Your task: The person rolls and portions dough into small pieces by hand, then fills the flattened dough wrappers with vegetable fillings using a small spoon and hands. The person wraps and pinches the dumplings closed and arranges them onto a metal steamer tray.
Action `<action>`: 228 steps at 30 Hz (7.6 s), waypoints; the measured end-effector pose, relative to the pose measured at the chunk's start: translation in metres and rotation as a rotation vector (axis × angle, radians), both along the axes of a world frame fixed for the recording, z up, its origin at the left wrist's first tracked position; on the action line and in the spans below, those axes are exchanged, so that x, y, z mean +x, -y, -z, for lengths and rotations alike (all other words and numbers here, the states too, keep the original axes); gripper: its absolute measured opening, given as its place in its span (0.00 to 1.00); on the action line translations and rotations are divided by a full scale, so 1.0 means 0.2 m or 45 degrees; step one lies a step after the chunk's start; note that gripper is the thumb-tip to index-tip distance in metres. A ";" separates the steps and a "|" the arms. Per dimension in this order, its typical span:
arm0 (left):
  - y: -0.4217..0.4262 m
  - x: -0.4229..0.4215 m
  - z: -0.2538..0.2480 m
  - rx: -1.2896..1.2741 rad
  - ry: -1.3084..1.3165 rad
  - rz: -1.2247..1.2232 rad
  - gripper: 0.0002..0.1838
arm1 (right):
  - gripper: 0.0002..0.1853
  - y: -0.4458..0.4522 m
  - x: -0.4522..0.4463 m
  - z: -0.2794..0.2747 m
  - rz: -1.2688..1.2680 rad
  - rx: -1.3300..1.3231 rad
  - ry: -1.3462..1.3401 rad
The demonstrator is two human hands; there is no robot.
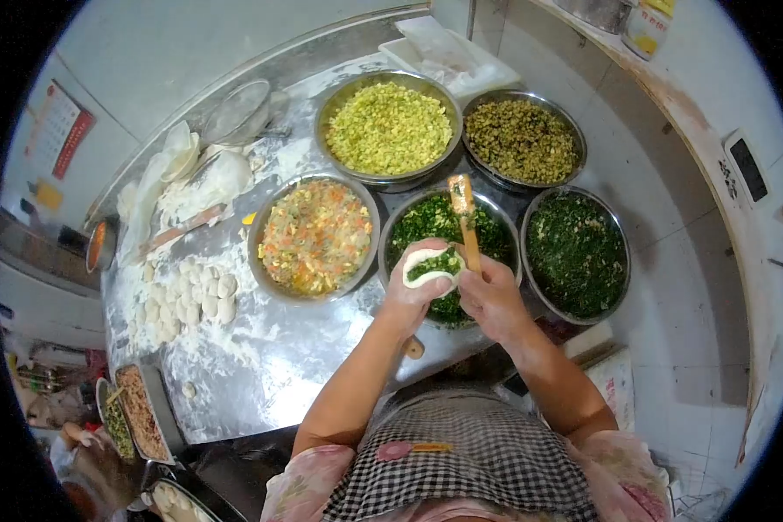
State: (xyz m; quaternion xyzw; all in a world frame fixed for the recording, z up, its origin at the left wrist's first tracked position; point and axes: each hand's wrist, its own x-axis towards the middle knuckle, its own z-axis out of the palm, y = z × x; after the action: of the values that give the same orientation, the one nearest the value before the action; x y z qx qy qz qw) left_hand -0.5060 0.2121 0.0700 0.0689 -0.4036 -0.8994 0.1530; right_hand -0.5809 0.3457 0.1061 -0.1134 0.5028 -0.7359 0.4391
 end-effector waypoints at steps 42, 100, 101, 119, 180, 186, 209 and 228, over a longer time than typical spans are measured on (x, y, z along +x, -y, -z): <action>0.03 0.74 -0.31 -1.233 -0.094 -0.163 0.42 | 0.13 -0.03 0.54 -0.33 -0.280 0.185 -0.888; -0.26 4.47 0.36 -1.087 1.290 -1.668 0.22 | 0.10 0.63 3.38 0.10 -1.736 0.311 -0.670; -0.25 4.50 0.39 -1.207 1.432 -1.564 0.25 | 0.10 0.64 3.44 0.14 -1.786 0.300 -0.732; -0.27 4.57 0.24 -1.054 1.968 -1.020 0.15 | 0.09 0.79 4.20 0.45 -1.742 -0.896 -2.075; 0.81 1.54 0.57 -2.402 1.346 -0.205 0.45 | 0.14 0.33 0.55 0.09 -0.591 0.629 -1.651; 0.93 1.52 0.59 -2.421 1.361 -0.299 0.44 | 0.14 0.36 0.75 0.18 -0.811 0.532 -1.554; 0.94 1.79 0.49 -1.627 1.463 -0.418 0.13 | 0.20 0.74 1.18 0.49 -0.979 0.434 -1.081; 0.52 1.11 0.46 -1.936 0.069 -0.393 0.06 | 0.11 0.33 0.24 0.24 0.353 1.628 -1.876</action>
State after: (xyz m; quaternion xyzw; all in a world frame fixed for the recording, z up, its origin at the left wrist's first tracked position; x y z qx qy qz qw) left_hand -0.2840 0.1074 -0.0225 0.0224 -0.8994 -0.3417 0.2718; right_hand -0.5330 0.2806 0.0579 -0.2249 0.9628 -0.1156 -0.0957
